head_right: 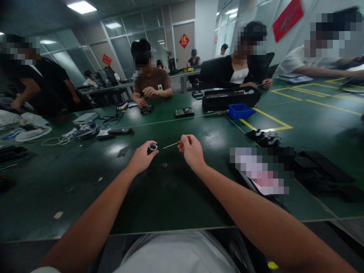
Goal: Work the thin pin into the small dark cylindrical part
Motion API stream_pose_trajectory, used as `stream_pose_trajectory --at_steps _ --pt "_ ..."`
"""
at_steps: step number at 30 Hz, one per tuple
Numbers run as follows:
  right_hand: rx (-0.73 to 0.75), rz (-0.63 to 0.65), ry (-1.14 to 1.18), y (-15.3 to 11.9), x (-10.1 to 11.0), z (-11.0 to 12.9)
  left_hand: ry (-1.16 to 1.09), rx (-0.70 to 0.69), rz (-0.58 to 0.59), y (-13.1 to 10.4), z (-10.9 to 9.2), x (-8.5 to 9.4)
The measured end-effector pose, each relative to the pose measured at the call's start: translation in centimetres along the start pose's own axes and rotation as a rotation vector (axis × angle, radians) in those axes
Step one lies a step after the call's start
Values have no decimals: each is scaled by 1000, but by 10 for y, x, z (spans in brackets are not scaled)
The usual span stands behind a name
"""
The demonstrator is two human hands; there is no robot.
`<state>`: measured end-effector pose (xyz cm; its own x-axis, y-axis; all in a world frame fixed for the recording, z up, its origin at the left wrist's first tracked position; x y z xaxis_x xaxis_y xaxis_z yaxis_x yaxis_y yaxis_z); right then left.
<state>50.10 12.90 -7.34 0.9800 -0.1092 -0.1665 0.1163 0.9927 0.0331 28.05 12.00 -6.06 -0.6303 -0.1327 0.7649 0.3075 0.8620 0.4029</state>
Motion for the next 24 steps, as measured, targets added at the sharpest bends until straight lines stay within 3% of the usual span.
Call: stream_pose_trajectory --at_steps 3,10,13,19,24 --pt "12 -1 -5 -1 0 3 -26 -31 97 -3 -5 3" --pt "46 11 -38 -4 1 5 198 -145 536 -8 -14 -11" --pt "51 14 -45 -5 1 5 200 -171 616 -8 -14 -15" --pt "48 10 -33 -4 1 3 64 -128 478 -9 -13 -11" --pt "38 17 -27 -2 2 2 -22 -53 157 -5 -3 10"
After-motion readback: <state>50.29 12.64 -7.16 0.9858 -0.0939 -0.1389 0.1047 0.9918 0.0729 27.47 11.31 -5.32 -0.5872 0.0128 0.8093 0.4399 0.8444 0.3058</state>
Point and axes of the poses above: each hand's wrist, its own y-axis towards the middle knuckle, its own x-axis out of the back of the hand, z = x × y, the point moved 2 cm from there along y, towards the middle knuckle, and after that the axes turned 9 degrees about -x, right-handed, at the moved point
